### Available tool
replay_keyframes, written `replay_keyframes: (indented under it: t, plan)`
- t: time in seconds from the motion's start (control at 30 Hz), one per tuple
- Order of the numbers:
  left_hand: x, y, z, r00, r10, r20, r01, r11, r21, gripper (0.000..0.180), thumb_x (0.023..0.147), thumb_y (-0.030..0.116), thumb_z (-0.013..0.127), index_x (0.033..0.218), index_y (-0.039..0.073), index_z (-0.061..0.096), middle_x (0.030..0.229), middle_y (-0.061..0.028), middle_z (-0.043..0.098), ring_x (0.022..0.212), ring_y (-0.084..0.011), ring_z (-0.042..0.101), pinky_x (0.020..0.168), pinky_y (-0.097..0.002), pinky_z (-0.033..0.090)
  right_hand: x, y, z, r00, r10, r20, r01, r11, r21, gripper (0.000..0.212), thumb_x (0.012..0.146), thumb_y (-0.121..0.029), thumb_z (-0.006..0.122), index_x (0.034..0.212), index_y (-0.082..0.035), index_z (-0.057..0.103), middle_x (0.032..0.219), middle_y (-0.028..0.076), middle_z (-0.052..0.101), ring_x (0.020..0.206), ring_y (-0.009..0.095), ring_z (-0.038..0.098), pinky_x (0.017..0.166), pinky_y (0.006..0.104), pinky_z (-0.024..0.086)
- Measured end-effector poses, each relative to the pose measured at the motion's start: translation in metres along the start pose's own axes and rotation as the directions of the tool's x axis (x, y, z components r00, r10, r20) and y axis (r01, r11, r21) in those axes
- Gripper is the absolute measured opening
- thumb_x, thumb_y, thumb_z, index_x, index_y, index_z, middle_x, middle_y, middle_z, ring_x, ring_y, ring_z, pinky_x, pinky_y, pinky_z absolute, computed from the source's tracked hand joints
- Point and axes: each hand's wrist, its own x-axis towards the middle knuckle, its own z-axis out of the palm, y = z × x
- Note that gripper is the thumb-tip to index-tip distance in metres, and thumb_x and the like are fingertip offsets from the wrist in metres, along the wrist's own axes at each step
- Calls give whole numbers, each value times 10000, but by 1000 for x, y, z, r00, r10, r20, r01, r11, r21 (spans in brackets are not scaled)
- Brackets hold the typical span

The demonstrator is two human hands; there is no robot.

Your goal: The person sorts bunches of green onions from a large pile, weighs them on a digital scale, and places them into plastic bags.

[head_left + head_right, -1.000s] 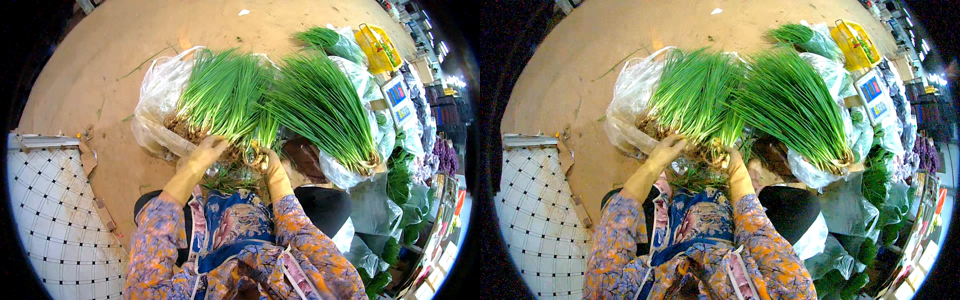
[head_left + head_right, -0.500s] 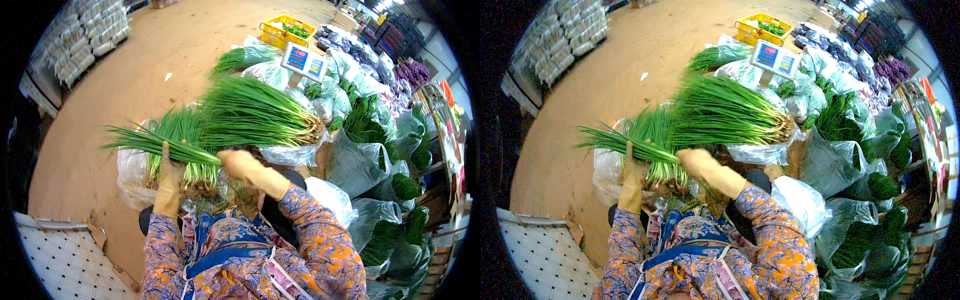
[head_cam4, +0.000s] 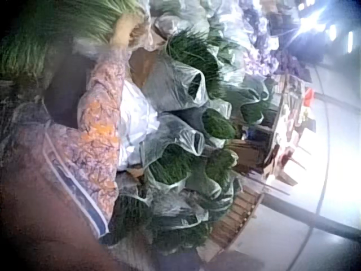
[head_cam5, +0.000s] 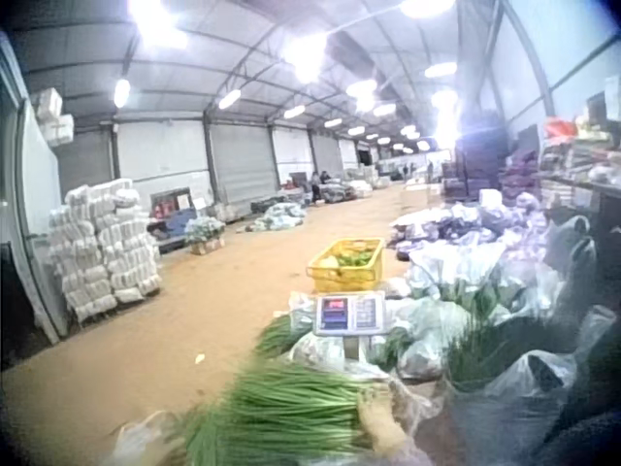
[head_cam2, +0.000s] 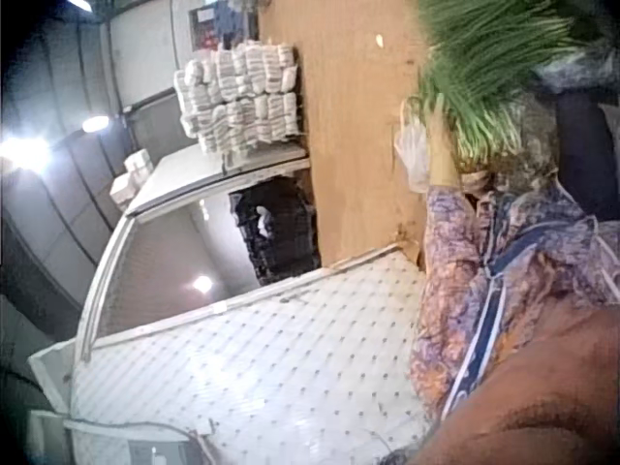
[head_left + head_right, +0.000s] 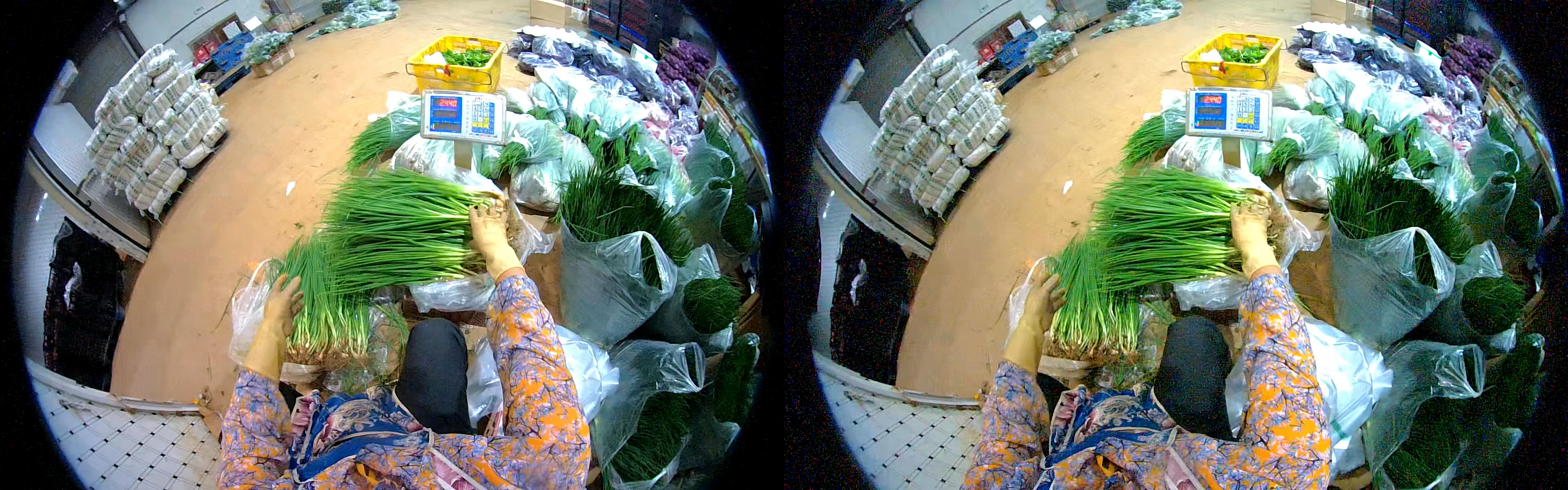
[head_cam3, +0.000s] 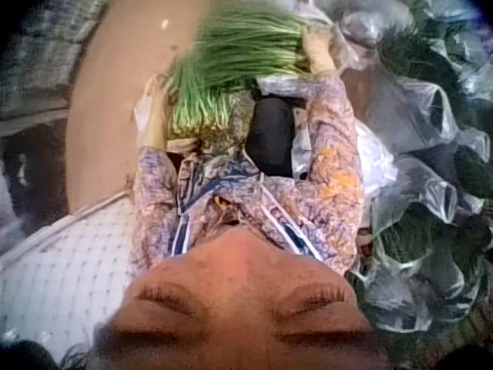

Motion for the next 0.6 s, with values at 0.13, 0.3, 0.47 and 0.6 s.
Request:
replay_keyframes:
  t: [0.13, 0.3, 0.47, 0.6]
  plan:
    - [-29, -1, -26, 995, 23, -93, -16, 997, 77, 619, 756, 222, 640, 1273, 73, 332, 1089, -71, 491, 837, -159, 501, 619, -250, 424, -19, -5, -26, 997, -77, -4, 77, 985, 156, 737, 570, -238, 750, 1208, -100, 406, 1212, 83, 445, 1175, 272, 360, 919, 496, 311]
    - [-39, 8, 3, 987, 158, 35, -162, 968, 191, 588, 771, 192, 611, 1274, 49, 342, 1134, -106, 482, 905, -141, 492, 683, -238, 414, -59, 64, -44, 979, 162, -125, -80, 867, 491, 547, 680, -268, 660, 1146, -61, 460, 1127, 163, 512, 1082, 306, 463, 898, 405, 370]
    - [-44, -1, 46, 952, 290, 96, -305, 907, 290, 596, 776, 164, 596, 1286, 30, 317, 1240, -172, 409, 1107, -223, 425, 911, -313, 350, -102, 103, -31, 888, 451, 93, -415, 697, 586, 504, 706, -276, 622, 1122, -30, 481, 1038, 222, 551, 989, 353, 517, 831, 396, 416]
    - [-15, -22, 90, 890, 357, 283, -437, 845, 307, 602, 771, 164, 614, 1283, 32, 326, 1220, -170, 428, 1098, -231, 432, 936, -317, 338, -114, 124, -1, 819, 546, 176, -534, 613, 582, 578, 717, -302, 615, 1167, 16, 441, 1142, 221, 499, 1074, 331, 472, 902, 366, 378]
